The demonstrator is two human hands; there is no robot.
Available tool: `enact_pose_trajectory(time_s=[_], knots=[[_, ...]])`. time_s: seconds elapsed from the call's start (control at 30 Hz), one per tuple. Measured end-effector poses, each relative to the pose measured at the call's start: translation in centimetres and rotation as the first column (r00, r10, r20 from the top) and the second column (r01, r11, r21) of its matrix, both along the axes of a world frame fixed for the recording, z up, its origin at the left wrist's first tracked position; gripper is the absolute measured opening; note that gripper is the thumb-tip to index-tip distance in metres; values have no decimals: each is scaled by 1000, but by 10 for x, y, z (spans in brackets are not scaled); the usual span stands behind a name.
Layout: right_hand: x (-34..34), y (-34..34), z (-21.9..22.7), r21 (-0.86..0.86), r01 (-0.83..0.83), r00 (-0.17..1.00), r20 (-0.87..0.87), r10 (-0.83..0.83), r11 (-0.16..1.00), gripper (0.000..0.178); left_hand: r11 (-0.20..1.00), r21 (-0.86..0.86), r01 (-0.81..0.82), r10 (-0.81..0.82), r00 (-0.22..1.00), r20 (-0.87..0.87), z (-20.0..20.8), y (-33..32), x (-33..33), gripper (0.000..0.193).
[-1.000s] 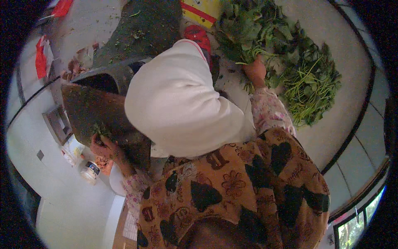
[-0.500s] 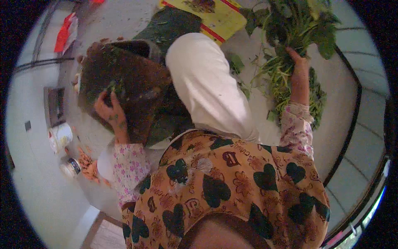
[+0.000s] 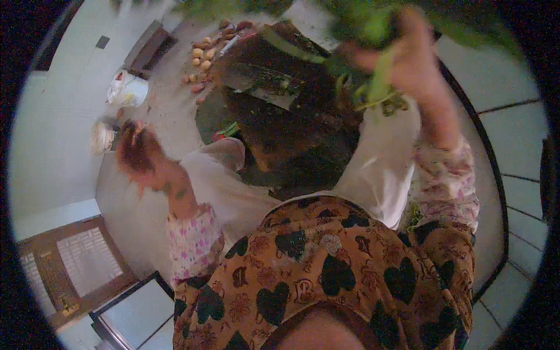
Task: The person sits on the floor and uses a large knife to chop leafy green vegetables on a wooden cutting board. They gather the chopped pieces and continue chopping more greens from a nearby pile.
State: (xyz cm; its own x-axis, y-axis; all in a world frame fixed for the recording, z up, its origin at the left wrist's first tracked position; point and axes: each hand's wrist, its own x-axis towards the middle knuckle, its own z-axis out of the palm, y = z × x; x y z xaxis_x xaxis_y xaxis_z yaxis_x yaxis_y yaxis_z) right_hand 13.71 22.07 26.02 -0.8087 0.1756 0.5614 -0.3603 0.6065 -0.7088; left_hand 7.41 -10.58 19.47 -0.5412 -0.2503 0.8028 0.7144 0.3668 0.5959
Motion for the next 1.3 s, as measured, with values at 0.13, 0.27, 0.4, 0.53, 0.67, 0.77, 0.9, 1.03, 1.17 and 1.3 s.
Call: enact_pose_trajectory(time_s=[0.13,0.27,0.4,0.53,0.67,0.77,0.9,1.03,1.17,1.3], knots=[[-47,-26,-83,466,-171,985,77,152,868,45,998,-61,-14,-9,933,-358,49,-21,47,23],[-82,-63,-156,643,-490,870,315,380,589,36,910,-413,-48,-11,990,-139,36,39,13,22],[-79,-72,-158,682,-557,827,405,390,474,32,767,-610,199,-49,966,254,10,70,-44,32],[-76,-62,-162,698,-501,859,328,393,512,29,524,-830,192,-34,978,204,-32,107,-107,37],[-79,-67,-163,729,-476,870,307,387,492,29,239,-926,291,-219,946,240,-94,137,-160,42],[-80,-63,-169,734,-424,894,244,376,531,29,66,-975,213,-264,946,189,-125,123,-174,45],[-82,-63,-167,697,-467,882,322,344,544,30,-40,-976,212,121,971,206,-138,65,-180,47],[-84,-70,-159,674,-518,855,378,356,526,33,323,-714,622,456,559,693,-165,-21,-186,41],[-87,-70,-165,643,-518,853,338,397,565,34,342,-837,428,476,689,547,-169,-11,-187,40],[-87,-65,-167,667,-500,866,361,347,553,33,470,-877,100,440,835,330,-112,85,-203,34]])
